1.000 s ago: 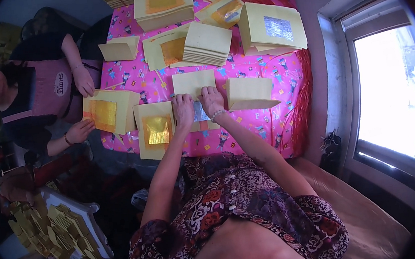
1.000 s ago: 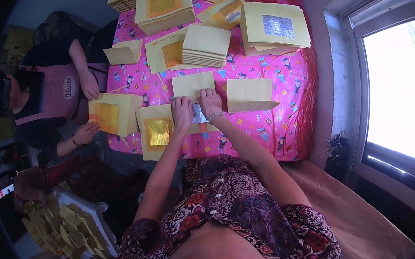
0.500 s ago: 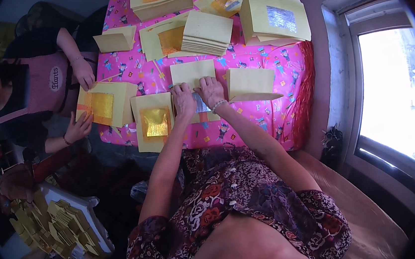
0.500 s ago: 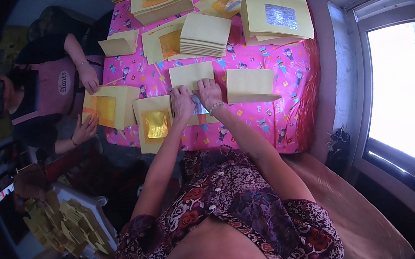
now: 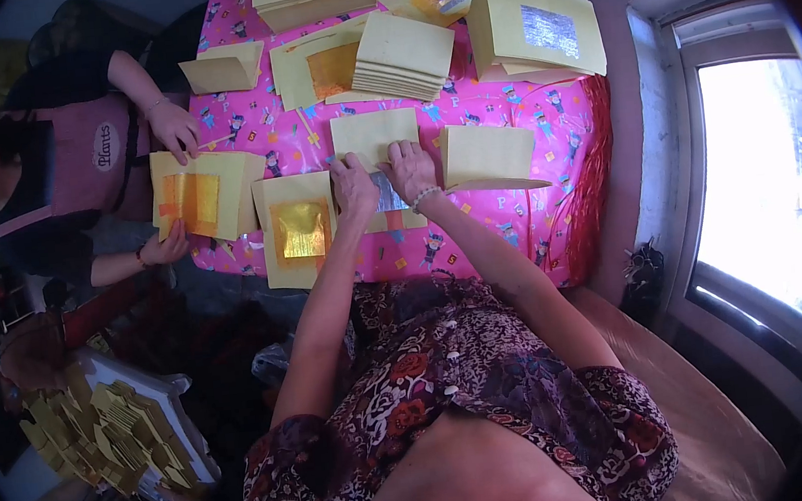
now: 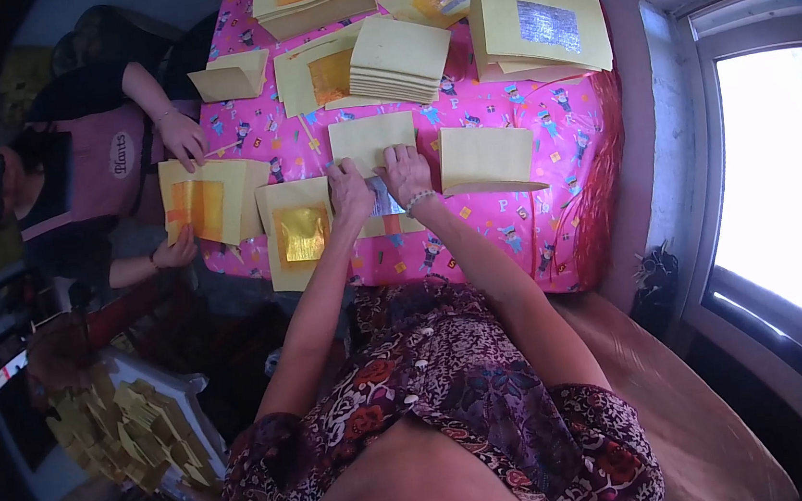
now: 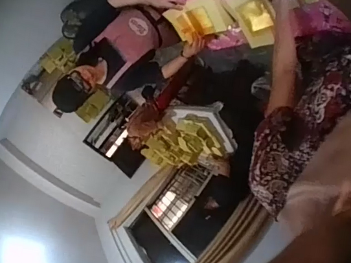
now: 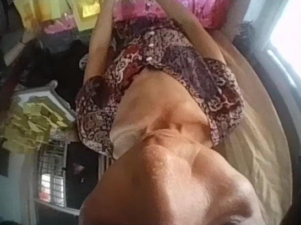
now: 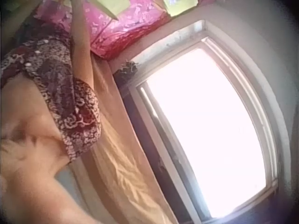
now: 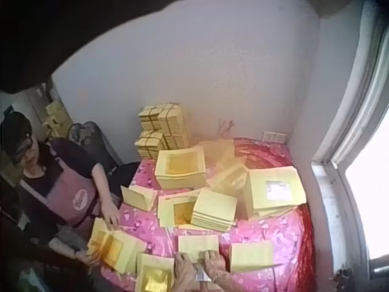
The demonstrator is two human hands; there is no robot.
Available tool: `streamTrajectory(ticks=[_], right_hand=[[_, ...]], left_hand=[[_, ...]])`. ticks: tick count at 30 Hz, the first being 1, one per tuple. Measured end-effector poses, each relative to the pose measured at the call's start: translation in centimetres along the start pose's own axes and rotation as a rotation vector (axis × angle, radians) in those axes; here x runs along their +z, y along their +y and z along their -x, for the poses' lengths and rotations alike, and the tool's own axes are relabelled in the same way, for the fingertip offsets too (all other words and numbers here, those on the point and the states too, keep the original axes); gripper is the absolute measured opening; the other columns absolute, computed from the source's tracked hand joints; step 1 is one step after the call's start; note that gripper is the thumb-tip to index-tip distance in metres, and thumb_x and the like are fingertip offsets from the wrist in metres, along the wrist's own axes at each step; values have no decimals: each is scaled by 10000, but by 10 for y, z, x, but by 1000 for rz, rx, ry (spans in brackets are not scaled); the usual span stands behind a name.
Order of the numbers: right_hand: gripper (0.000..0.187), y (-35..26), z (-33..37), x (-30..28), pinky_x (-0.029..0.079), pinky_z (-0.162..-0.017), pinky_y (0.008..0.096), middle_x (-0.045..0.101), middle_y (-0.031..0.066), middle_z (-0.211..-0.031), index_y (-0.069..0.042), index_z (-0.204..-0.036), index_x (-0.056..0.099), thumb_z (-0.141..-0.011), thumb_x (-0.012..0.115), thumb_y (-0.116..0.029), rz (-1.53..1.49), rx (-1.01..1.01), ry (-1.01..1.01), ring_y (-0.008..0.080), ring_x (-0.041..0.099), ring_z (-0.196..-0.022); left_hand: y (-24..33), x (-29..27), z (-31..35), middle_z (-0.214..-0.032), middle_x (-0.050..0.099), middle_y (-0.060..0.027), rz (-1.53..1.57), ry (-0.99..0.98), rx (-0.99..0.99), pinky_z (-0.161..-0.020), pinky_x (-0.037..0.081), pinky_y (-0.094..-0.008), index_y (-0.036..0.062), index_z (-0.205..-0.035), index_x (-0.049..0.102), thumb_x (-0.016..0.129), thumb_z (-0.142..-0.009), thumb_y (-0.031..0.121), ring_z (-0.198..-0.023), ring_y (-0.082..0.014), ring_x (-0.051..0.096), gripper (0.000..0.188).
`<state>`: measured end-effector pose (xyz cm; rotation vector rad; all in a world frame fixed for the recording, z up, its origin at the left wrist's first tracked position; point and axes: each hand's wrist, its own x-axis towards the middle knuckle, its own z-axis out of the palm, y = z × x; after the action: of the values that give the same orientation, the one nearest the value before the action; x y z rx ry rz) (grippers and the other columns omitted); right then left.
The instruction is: Stacking and checking paper sheets layered with metallic leaf.
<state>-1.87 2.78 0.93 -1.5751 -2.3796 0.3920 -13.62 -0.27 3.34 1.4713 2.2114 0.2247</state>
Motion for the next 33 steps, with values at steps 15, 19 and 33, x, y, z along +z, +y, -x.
streamTrajectory(ticks=[15,19,33], right_hand=[[252,0,-1,-7,451,-710,390,551,66,-910,-118,-967,518,-843,540,-336,155,-216,-87,239,574,-851],[251,-9,0,-12,439,-688,387,532,61,-901,-127,-942,526,-827,556,-349,171,-160,-52,232,562,-852],[581,-55,70,-149,456,-860,352,416,230,-1185,25,-1333,204,-878,550,-79,-1149,329,244,276,488,-1087]], left_hand=[[-25,22,2,-868,602,-168,1271,-96,-513,-510,539,-309,-2,-1014,485,602,-877,284,-613,-226,635,338],[-13,24,-11,-853,611,-110,1516,95,-476,-509,541,-315,46,-1061,482,604,-850,97,-619,-211,630,249],[1,-84,125,-1135,566,-103,1695,54,195,-810,520,-371,9,-1225,465,512,-869,19,-992,-219,591,359]])
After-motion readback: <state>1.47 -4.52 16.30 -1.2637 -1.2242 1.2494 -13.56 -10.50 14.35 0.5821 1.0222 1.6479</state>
